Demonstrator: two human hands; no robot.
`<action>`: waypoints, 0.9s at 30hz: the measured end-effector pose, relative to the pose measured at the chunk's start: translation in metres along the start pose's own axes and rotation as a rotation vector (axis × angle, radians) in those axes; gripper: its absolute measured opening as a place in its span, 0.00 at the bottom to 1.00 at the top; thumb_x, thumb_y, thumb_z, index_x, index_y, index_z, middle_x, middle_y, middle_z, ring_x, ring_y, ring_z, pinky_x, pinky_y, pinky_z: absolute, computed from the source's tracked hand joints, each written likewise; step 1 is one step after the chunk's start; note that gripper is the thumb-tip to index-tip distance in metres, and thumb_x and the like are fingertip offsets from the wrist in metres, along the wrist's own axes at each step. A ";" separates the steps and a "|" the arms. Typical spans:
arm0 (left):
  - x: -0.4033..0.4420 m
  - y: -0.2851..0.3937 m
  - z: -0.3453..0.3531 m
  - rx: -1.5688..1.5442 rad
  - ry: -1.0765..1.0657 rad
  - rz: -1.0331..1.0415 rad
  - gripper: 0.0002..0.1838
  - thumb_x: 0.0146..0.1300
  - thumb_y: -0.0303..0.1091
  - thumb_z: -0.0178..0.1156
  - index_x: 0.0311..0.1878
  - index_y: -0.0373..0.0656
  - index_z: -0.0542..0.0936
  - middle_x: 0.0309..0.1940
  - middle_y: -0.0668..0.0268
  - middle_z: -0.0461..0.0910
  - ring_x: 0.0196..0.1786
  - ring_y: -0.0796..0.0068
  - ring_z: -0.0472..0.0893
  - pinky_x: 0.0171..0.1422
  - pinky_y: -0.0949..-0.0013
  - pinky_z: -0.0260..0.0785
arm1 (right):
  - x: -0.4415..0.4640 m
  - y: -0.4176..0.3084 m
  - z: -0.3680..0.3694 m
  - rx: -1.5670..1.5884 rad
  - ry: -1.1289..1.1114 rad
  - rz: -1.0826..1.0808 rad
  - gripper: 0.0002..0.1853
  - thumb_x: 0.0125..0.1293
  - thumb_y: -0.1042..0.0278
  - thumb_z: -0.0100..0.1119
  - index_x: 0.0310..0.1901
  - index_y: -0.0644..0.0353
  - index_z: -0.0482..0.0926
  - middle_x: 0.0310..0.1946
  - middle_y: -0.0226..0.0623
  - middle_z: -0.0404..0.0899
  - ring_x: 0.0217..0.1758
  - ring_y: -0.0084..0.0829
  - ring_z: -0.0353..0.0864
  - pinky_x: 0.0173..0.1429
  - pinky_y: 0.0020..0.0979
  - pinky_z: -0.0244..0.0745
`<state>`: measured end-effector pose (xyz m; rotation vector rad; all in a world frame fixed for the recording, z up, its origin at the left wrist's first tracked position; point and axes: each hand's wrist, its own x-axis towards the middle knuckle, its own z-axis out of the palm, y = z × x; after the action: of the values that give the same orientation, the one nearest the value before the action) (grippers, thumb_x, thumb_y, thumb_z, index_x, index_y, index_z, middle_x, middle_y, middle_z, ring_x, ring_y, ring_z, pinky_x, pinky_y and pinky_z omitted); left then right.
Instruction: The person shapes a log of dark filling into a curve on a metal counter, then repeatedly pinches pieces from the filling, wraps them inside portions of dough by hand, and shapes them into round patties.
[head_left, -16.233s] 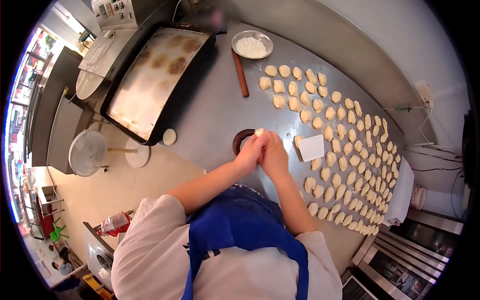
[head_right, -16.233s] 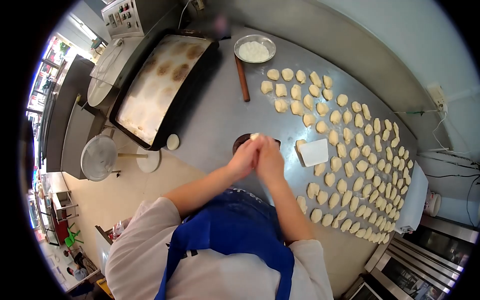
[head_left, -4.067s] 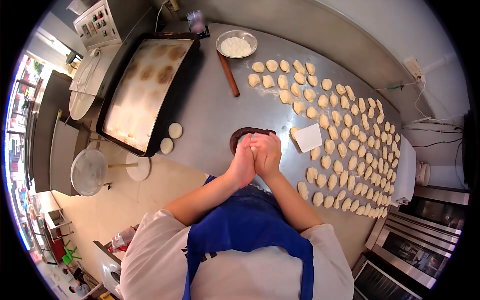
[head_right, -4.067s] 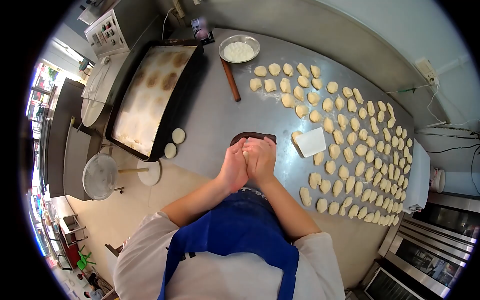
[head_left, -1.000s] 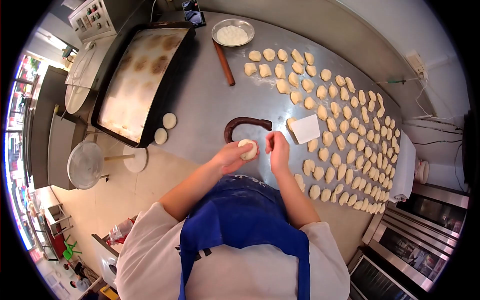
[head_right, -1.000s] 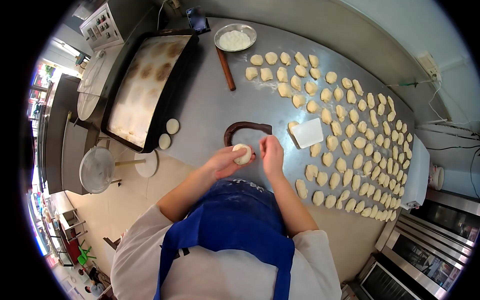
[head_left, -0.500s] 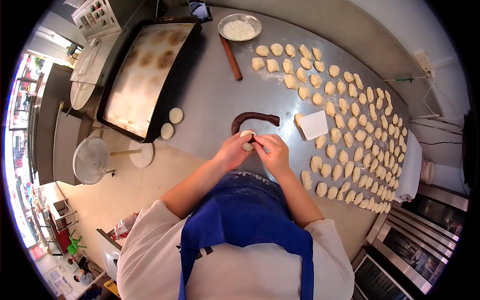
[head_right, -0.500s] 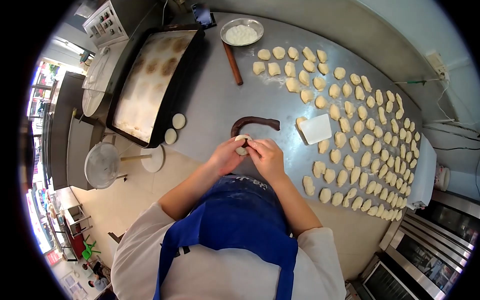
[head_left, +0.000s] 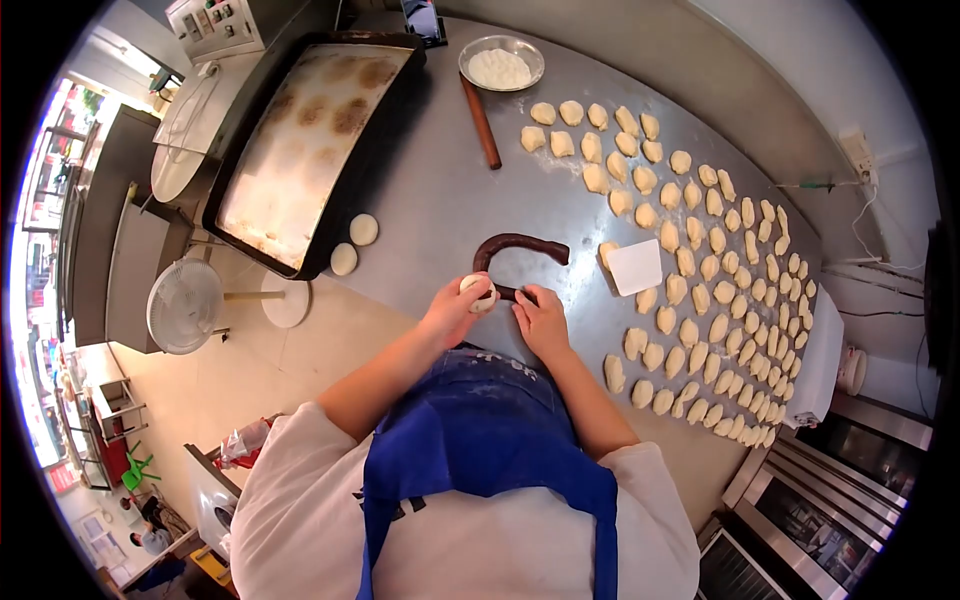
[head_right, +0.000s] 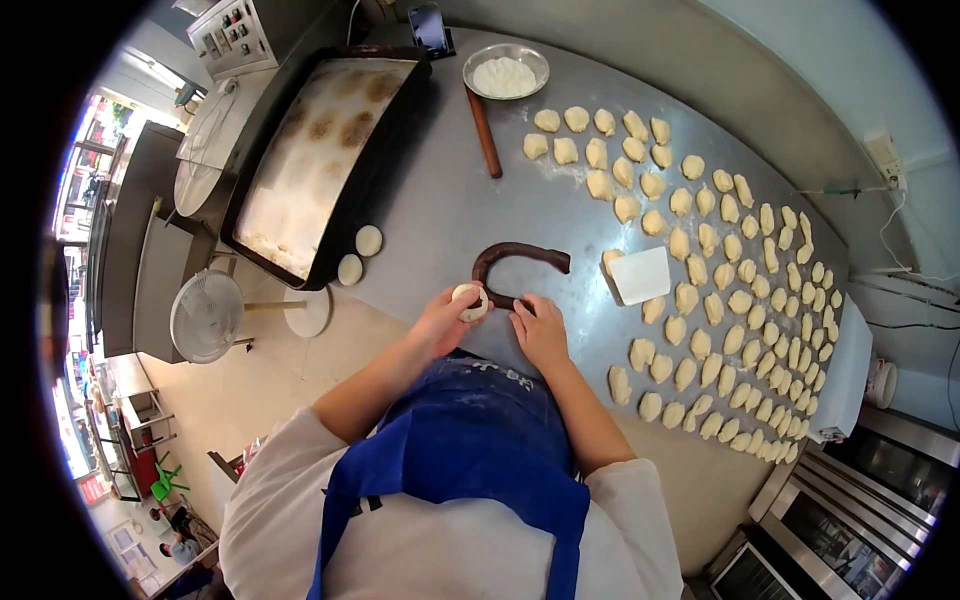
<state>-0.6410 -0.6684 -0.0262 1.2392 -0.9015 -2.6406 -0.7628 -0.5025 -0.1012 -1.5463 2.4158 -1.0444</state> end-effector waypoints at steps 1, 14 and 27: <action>-0.001 0.004 0.005 -0.025 -0.006 0.008 0.18 0.73 0.33 0.57 0.62 0.38 0.70 0.51 0.60 0.78 0.55 0.68 0.79 0.62 0.63 0.73 | 0.005 -0.005 -0.004 0.076 0.068 0.053 0.14 0.63 0.69 0.63 0.51 0.59 0.82 0.50 0.43 0.76 0.52 0.45 0.76 0.55 0.39 0.74; -0.042 0.019 0.067 0.021 -0.290 0.023 0.20 0.74 0.26 0.47 0.67 0.43 0.66 0.61 0.62 0.71 0.63 0.70 0.73 0.68 0.63 0.67 | 0.078 -0.082 -0.066 0.326 0.258 -0.118 0.17 0.69 0.65 0.45 0.46 0.61 0.85 0.54 0.49 0.81 0.57 0.47 0.80 0.62 0.41 0.73; -0.035 0.032 0.086 0.261 -0.176 0.566 0.22 0.76 0.33 0.47 0.70 0.40 0.64 0.58 0.63 0.73 0.58 0.74 0.74 0.66 0.69 0.67 | 0.112 -0.110 -0.073 0.630 0.442 0.034 0.21 0.75 0.62 0.37 0.50 0.66 0.80 0.58 0.48 0.78 0.66 0.47 0.73 0.70 0.43 0.66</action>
<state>-0.6850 -0.6430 0.0579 0.6501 -1.4137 -2.2422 -0.7629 -0.5870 0.0498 -1.1347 1.9886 -2.0568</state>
